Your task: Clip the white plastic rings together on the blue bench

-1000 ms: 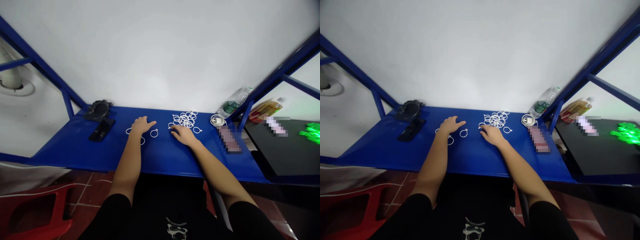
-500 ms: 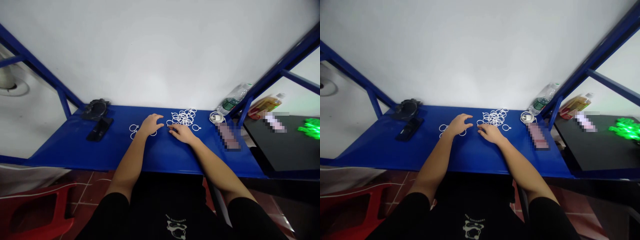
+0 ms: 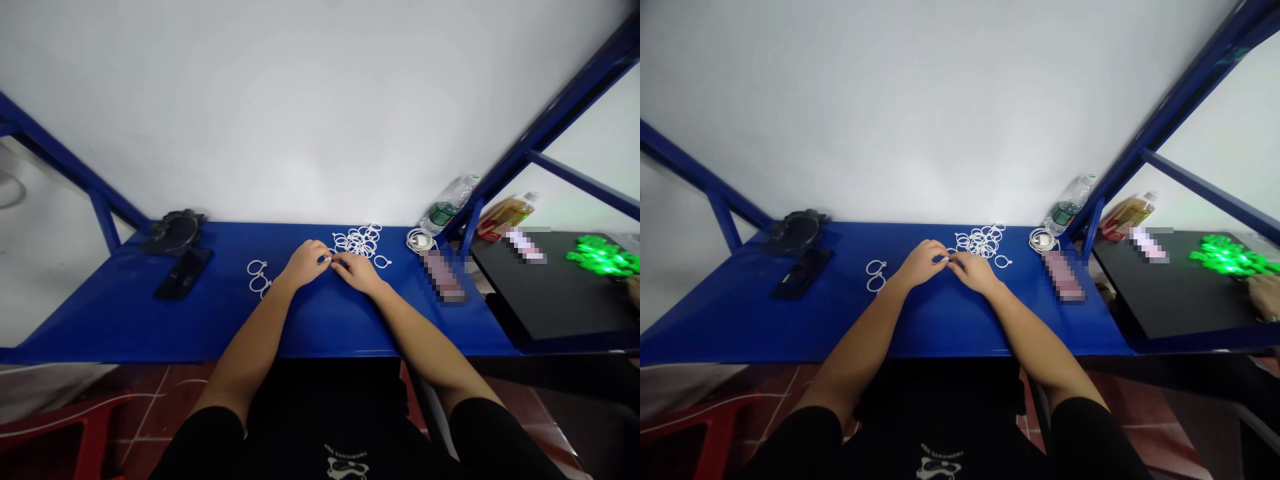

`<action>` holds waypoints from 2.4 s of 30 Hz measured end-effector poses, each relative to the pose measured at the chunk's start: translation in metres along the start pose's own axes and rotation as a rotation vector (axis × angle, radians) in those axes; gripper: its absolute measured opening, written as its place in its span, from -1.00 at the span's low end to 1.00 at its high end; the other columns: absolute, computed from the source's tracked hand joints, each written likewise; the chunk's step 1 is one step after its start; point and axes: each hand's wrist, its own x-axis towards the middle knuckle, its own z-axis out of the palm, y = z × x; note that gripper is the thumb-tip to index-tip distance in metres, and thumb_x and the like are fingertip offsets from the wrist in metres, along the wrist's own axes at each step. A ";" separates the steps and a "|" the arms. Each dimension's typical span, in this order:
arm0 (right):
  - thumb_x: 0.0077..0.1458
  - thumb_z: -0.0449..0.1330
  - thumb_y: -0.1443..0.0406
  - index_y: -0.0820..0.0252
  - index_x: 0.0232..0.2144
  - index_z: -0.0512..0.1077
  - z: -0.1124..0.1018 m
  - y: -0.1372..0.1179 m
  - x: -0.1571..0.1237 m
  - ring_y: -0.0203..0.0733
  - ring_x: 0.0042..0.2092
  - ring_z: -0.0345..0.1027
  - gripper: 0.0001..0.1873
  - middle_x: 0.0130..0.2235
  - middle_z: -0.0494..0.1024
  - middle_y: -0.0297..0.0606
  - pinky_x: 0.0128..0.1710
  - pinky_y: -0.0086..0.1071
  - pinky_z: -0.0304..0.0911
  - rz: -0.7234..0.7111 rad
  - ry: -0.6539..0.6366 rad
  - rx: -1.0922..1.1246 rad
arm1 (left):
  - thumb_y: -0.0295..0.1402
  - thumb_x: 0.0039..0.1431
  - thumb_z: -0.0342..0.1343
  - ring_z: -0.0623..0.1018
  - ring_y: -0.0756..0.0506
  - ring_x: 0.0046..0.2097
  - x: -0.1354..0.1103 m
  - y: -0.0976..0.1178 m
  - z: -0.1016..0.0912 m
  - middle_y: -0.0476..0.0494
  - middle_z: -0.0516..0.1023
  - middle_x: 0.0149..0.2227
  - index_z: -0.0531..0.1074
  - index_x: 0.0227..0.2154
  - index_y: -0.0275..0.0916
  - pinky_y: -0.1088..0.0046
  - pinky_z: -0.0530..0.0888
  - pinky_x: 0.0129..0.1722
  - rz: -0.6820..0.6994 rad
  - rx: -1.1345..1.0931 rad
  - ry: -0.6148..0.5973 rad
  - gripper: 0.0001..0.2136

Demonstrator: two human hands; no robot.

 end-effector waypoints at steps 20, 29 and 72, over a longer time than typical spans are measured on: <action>0.40 0.13 0.23 0.13 -0.20 0.56 -0.002 0.000 -0.001 -0.18 -0.29 0.51 -0.79 -0.27 0.65 -0.24 -0.24 -0.36 0.31 -0.054 0.114 0.083 | -0.33 0.30 0.25 0.67 -0.13 -0.09 0.000 0.009 0.004 -0.06 0.72 -0.17 0.63 -0.33 -0.14 0.32 0.54 -0.02 0.052 -0.091 0.091 -0.90; 0.42 0.13 0.12 0.11 0.04 0.54 -0.001 0.001 -0.003 -0.18 -0.27 0.53 -0.69 -0.17 0.68 -0.22 -0.21 -0.33 0.36 -0.050 0.145 0.108 | -0.22 0.38 0.18 0.62 -0.17 0.02 -0.001 0.012 0.005 -0.16 0.66 -0.05 0.66 -0.20 -0.10 0.19 0.54 0.11 -0.011 -0.098 0.482 -0.82; 0.44 0.06 0.24 0.08 0.02 0.59 0.002 0.004 0.000 -0.13 -0.14 0.58 -0.69 -0.12 0.70 -0.18 -0.11 -0.31 0.40 -0.076 0.134 0.083 | -0.31 0.22 0.27 0.65 -0.14 -0.18 0.000 0.019 -0.007 -0.08 0.72 -0.23 0.65 -0.26 -0.13 0.25 0.51 -0.03 -0.045 -0.132 0.116 -0.91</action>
